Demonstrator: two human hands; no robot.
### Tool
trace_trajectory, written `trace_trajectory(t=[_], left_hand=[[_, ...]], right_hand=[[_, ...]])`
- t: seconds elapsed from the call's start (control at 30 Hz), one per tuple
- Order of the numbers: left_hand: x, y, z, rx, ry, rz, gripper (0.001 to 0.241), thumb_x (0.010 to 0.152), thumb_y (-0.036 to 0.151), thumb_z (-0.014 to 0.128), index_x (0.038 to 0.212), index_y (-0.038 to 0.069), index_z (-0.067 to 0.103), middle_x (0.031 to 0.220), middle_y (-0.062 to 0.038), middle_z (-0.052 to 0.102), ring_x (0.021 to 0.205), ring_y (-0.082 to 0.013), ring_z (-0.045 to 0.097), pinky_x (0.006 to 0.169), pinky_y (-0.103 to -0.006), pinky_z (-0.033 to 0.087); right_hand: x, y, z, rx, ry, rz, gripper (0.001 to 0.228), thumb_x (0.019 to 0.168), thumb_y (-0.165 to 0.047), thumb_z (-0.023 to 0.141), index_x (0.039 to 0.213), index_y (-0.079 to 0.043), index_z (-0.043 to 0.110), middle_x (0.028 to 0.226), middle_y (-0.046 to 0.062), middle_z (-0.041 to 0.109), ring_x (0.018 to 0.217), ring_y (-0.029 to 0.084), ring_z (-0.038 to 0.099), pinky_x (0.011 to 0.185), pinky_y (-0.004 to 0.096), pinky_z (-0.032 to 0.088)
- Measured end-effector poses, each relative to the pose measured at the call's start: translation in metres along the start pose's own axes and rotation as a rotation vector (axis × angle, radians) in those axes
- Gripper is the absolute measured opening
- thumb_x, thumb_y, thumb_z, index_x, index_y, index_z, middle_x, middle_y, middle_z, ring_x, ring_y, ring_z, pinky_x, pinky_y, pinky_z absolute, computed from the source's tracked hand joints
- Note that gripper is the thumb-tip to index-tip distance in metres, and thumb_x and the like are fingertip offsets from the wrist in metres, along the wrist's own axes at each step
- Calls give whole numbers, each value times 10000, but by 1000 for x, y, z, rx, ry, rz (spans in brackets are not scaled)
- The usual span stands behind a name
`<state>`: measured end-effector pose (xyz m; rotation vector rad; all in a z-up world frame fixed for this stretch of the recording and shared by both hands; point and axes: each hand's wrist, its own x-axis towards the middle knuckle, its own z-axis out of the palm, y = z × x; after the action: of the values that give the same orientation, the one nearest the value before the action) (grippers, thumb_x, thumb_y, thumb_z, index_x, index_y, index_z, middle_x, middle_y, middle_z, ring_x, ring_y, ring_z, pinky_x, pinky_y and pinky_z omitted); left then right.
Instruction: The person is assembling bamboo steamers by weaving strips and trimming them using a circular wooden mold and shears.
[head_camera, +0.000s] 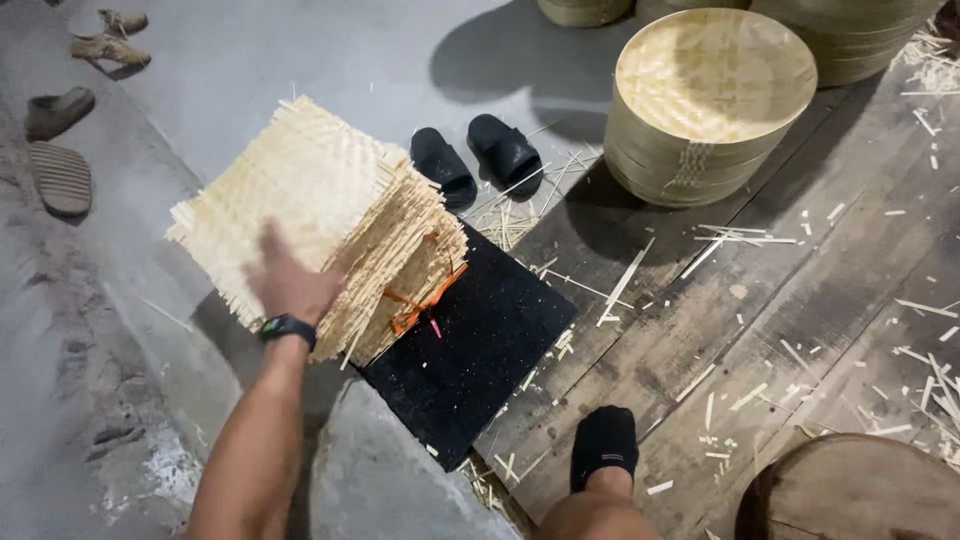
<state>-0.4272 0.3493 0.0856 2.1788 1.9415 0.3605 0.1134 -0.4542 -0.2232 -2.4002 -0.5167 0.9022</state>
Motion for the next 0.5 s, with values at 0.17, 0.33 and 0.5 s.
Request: trace_trajectory(t=[0.17,0.33,0.5], left_hand=[[45,-102,7,-445,248,-432,1233,851,845,668,1588,-63,275,1619,-296,366,1511,-414,372,1270,-542,256],[44,-123,-2,-1509,-281,-176,921,874,658,637,1535,53,425,1502,-149,553,1387,-329,525,1182,-506,397],[53,-150,42,-1591,-410,-496,603,990,406,544,1456,26,503,1393,-156,634,1224,-298,649,1049,-461,516]], right_hand=[[-5,-164,71,-172,-63,-158,363,946,-413,580,1155,-158,732,1070,38,797,1021,163,758,932,305,564],[16,-451,131,263,-256,-107,488,969,-366,537,1288,-32,698,1142,119,814,1064,254,783,930,396,593],[88,-727,198,265,-443,-408,1032,841,-795,352,1550,-45,350,1481,247,512,1347,396,540,1076,626,434]])
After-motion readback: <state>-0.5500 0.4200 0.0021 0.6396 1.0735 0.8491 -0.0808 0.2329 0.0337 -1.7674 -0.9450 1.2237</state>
